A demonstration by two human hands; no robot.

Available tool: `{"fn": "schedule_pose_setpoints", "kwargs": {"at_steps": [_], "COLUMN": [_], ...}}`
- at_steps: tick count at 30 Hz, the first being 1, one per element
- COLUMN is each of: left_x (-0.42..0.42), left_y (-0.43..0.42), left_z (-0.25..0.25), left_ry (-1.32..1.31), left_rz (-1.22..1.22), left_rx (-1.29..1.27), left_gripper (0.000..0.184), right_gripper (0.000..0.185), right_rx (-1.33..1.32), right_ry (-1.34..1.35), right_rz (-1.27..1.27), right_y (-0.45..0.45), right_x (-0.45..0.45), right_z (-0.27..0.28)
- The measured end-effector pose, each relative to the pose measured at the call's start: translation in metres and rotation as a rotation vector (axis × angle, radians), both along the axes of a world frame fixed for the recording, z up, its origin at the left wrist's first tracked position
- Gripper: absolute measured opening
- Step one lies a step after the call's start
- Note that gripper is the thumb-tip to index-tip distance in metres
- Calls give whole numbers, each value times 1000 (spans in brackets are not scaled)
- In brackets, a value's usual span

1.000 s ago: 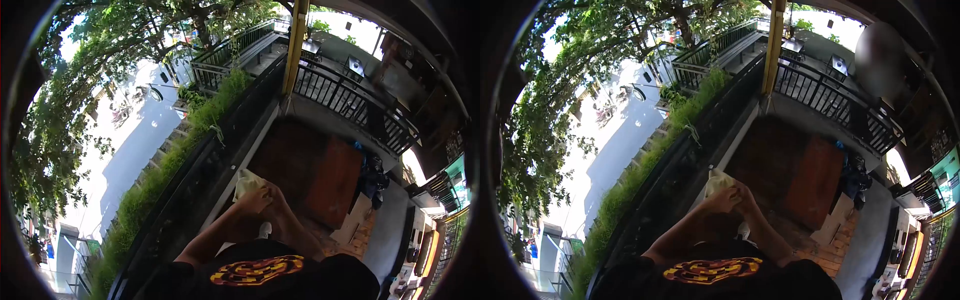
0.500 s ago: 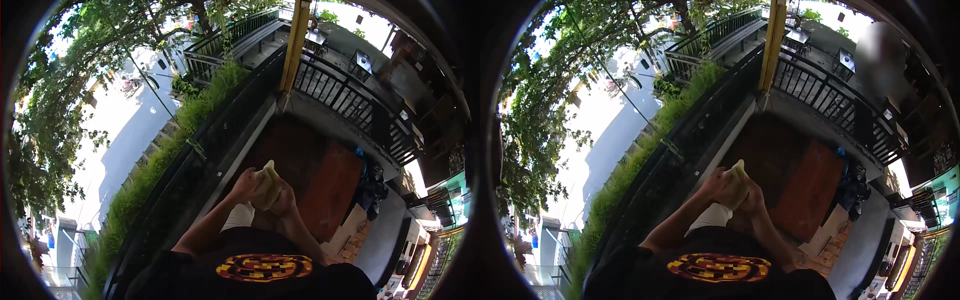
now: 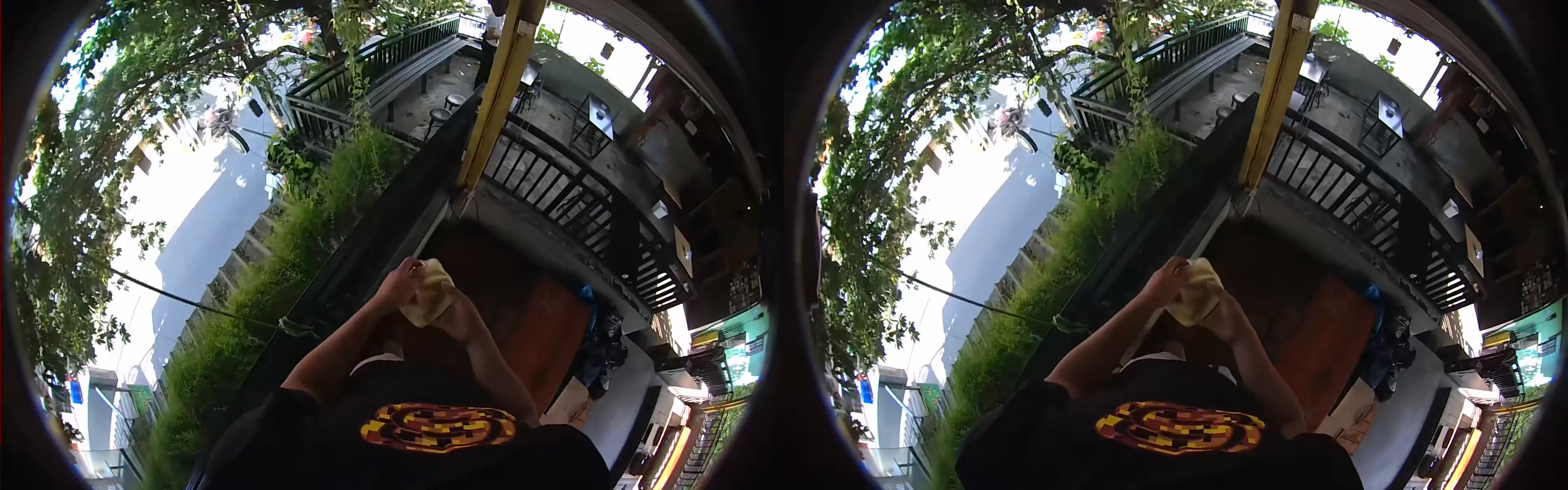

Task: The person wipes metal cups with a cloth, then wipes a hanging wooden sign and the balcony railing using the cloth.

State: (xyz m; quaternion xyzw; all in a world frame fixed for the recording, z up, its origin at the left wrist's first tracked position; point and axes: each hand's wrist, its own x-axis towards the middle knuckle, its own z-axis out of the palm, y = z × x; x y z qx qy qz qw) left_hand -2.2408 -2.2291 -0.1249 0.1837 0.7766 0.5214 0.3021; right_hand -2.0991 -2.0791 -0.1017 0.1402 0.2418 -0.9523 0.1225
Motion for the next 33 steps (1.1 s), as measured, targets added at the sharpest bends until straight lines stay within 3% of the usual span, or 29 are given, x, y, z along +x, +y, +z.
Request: {"fn": "schedule_pose_setpoints", "kwargs": {"at_steps": [3,6,9,12,16,19,22,24,25,26,27,28,29,30,32,33], "left_x": [-52,-82,-102,-118,-162,-193,-216,-221,-218,-215,-207,-199,-191,-184,-181,-182], "left_y": [12,28,27,15,6,23,51,73,82,90,97,103,106,108,107,110], "left_z": [7,21,5,-8,-38,-24,-22,-23,-25,-27,-30,-33,-39,-48,-63,-57], "left_ry": [424,114,-87,190,273,264,207,78,-1,23,39,50,114,177,325,286], "left_rz": [-180,-65,44,190,586,829,815,674,601,566,528,486,507,525,558,569], "left_rx": [25,-102,30,-11,71,-61,-254,-514,-642,-702,-764,-823,-814,-834,-874,-853], "left_gripper": [40,41,40,37,28,26,44,64,74,81,89,97,97,97,98,99], "right_gripper": [49,40,43,40,36,37,45,55,63,60,56,55,50,45,47,46], "right_rx": [52,113,42,-5,31,46,457,768,847,1419,1561,1981,2062,2211,2236,2239], "right_ry": [74,13,-94,-123,-78,81,0,-363,-258,-71,-205,-59,-15,-10,-16,28], "right_rz": [-72,-232,-203,-58,8,146,83,-24,-85,-94,-206,-263,-213,-119,121,72], "right_y": [15,17,34,71,124,175,224,268,307,338,333,392,397,428,448,446], "right_x": [-58,-105,-147,-194,-280,-368,-435,-483,-521,-542,-539,-591,-583,-611,-627,-633], "right_z": [-23,-58,-65,-58,-56,-96,-87,-57,-89,-74,-14,-82,-42,-71,-88,-114]}}
